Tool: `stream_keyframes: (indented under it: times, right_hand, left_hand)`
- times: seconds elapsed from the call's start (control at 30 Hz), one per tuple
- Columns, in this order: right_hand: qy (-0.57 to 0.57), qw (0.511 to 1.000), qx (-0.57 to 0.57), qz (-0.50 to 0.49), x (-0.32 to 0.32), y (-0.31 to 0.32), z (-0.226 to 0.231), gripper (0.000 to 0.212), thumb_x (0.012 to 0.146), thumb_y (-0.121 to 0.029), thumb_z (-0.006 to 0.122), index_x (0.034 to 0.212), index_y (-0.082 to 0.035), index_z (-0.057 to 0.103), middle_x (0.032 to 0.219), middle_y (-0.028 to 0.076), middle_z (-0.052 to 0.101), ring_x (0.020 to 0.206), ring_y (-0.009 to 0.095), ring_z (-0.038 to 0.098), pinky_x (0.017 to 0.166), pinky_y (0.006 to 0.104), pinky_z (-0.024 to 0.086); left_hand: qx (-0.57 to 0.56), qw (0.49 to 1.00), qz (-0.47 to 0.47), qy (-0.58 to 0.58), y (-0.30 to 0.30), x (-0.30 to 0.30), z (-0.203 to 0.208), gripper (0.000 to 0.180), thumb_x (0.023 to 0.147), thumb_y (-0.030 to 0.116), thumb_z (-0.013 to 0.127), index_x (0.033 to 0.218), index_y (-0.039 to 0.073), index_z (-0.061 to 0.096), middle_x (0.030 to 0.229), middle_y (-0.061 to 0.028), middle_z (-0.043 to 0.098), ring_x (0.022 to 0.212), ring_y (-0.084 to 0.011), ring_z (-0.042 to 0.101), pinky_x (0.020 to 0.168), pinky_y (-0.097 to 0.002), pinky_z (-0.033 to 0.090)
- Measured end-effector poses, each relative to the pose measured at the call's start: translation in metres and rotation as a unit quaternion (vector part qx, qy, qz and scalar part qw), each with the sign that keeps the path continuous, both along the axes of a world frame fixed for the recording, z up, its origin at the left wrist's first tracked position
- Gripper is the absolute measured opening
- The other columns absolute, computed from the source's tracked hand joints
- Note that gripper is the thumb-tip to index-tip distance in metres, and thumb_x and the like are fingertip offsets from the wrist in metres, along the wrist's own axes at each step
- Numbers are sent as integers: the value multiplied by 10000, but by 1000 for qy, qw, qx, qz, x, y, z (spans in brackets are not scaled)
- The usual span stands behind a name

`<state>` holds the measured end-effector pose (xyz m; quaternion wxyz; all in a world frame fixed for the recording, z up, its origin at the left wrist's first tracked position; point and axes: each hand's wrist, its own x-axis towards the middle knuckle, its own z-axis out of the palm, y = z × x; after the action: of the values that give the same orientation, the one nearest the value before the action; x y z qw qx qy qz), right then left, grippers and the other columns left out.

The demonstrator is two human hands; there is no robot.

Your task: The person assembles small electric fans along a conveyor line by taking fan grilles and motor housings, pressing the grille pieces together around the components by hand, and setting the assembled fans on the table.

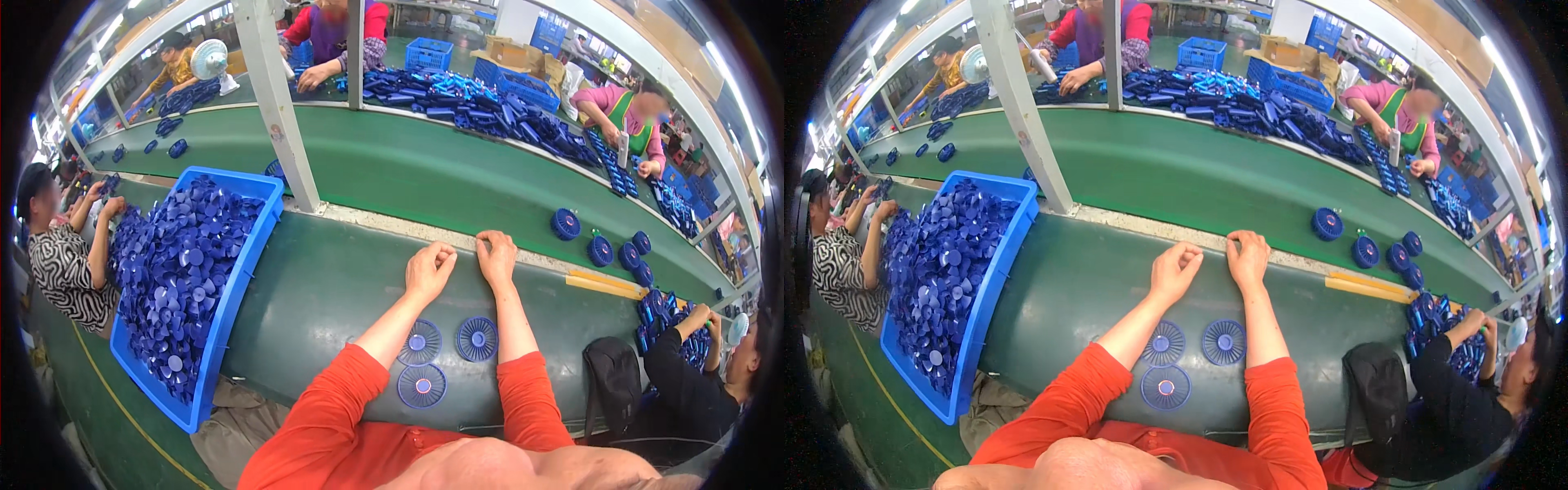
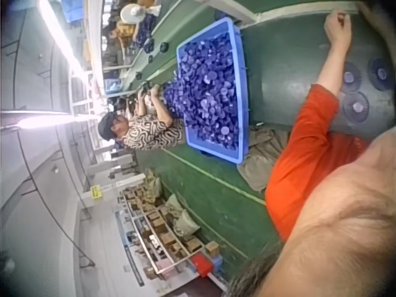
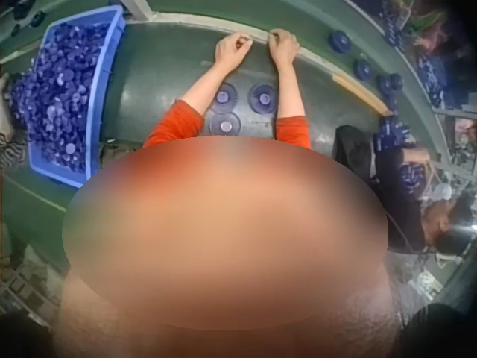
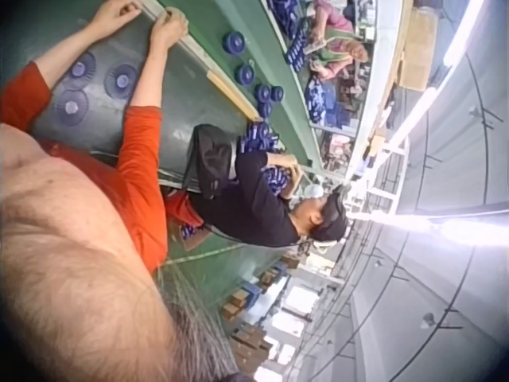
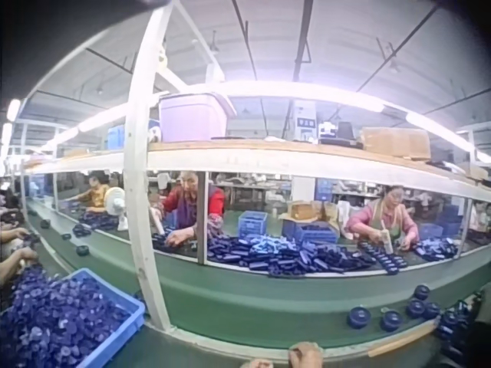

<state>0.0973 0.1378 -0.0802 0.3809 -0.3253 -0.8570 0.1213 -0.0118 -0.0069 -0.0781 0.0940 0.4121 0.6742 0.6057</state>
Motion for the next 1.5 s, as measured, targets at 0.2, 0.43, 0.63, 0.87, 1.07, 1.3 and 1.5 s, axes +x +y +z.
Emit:
stream_keyframes:
  times: [0.2, 0.43, 0.63, 0.87, 1.07, 1.3, 1.5]
  right_hand:
    - [-2, 1000, 9, -8, -1, -1, -3, 101, 760, -131, 668, 856, -99, 664, 920, 64, 651, 932, 282, 580, 842, 415, 425]
    - [-11, 1000, 24, -16, 0, -2, -1, 104, 775, -148, 662, 867, -100, 670, 931, 64, 654, 934, 283, 585, 834, 413, 433]
    - [-18, 1000, 12, -14, 0, -2, -1, 106, 777, -153, 659, 870, -103, 669, 935, 62, 653, 941, 279, 584, 845, 412, 427]
    - [-20, 999, 19, -21, 0, -2, -4, 102, 770, -149, 661, 860, -101, 668, 931, 60, 655, 934, 278, 587, 839, 411, 432]
    - [12, 998, 51, -15, -7, 0, -2, 69, 716, -135, 667, 780, -112, 682, 848, 82, 669, 853, 294, 610, 763, 424, 462]
    - [1, 999, 12, -32, -8, 0, -9, 79, 718, -142, 677, 796, -133, 667, 895, 67, 644, 933, 273, 573, 842, 427, 419]
    - [26, 999, -5, -34, 3, -5, -1, 101, 749, -155, 664, 842, -116, 658, 940, 63, 635, 984, 267, 549, 900, 420, 386]
  left_hand:
    - [-22, 1000, -6, 9, -1, -2, -1, 155, 826, 191, 663, 908, 61, 645, 784, -68, 676, 698, -165, 664, 647, -286, 519]
    - [-12, 1000, -4, -10, 0, 2, 2, 118, 818, 180, 656, 882, 83, 640, 727, -57, 655, 668, -208, 644, 612, -331, 508]
    - [-14, 1000, -3, -4, -1, 2, 1, 121, 817, 185, 655, 882, 84, 639, 727, -53, 658, 672, -206, 643, 615, -330, 506]
    - [-14, 1000, -7, 3, -1, 0, 0, 121, 815, 192, 658, 879, 92, 637, 730, -52, 660, 670, -209, 645, 613, -340, 504]
    - [-3, 1000, -14, -3, 1, -5, -4, 136, 834, 197, 665, 908, 84, 645, 739, -68, 669, 663, -170, 663, 606, -291, 504]
    - [19, 999, -38, -21, 4, -6, -11, 109, 871, 146, 644, 935, 58, 649, 712, -25, 639, 638, -78, 578, 615, -241, 479]
    - [-7, 998, -54, -8, 2, 0, -1, 138, 887, 148, 626, 956, 30, 646, 750, -8, 626, 664, -68, 552, 627, -220, 447]
